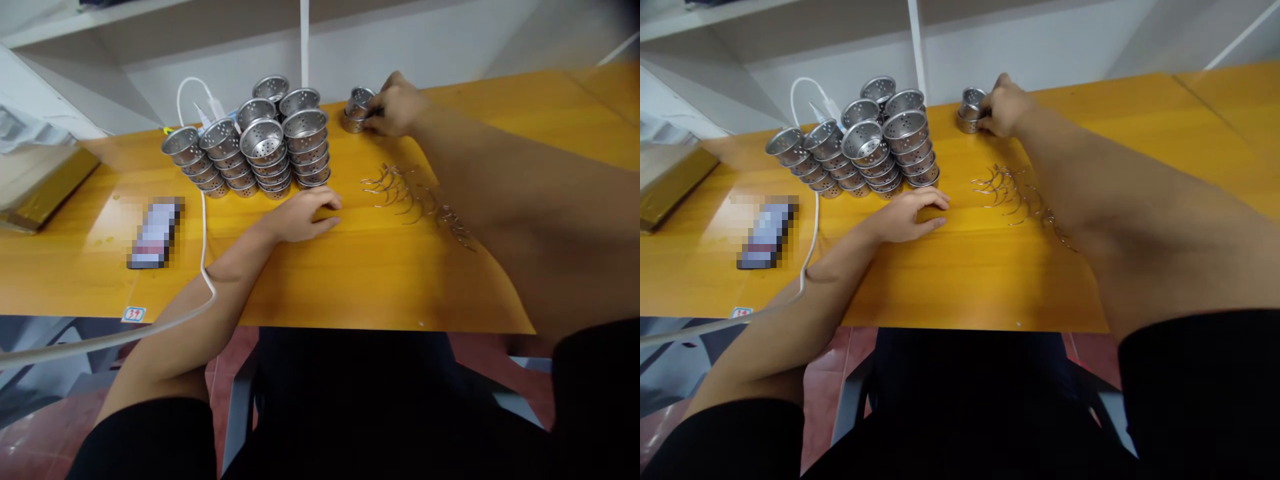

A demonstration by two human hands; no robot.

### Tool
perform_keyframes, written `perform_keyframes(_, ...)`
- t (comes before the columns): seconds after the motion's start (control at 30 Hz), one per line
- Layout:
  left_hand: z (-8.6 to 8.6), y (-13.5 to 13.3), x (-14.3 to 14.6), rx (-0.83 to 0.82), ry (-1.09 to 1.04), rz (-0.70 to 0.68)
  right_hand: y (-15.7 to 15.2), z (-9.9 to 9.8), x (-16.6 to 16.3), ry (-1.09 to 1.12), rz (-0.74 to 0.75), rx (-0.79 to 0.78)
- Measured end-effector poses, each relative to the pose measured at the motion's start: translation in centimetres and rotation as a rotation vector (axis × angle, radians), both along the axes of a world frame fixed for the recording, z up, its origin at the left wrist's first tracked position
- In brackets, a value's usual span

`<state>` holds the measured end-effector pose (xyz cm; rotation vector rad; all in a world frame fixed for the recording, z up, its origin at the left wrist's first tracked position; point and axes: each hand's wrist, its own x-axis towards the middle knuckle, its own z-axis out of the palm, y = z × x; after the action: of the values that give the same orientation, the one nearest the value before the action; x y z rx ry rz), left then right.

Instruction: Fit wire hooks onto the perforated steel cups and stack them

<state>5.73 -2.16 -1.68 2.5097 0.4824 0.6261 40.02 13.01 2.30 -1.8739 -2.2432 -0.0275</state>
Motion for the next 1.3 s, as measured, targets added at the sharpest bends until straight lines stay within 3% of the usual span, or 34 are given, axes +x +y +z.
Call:
perform_keyframes(0.23, -0.4, 1.0, 0.0, -0.001, 0.019, 0.013, -7.6, -0.6, 7.4, 0.008, -0.070, 0.035)
perform_keyframes(0.4, 0.1, 0.8, 0.0, -0.011, 0.041, 0.042, -10.4, -1.0, 9.4, 0.008, -0.100, 0.045)
perform_keyframes(0.9, 0.2, 1.0, -0.3, -0.026, 0.026, 0.066, -12.6, -1.4, 6.0, 0.126, -0.076, 0.084)
perform_keyframes(1.3, 0.4, 0.7, -0.4, -0.026, -0.012, 0.072, -13.6, -2.1, 3.5, 0.316, -0.169, 0.257)
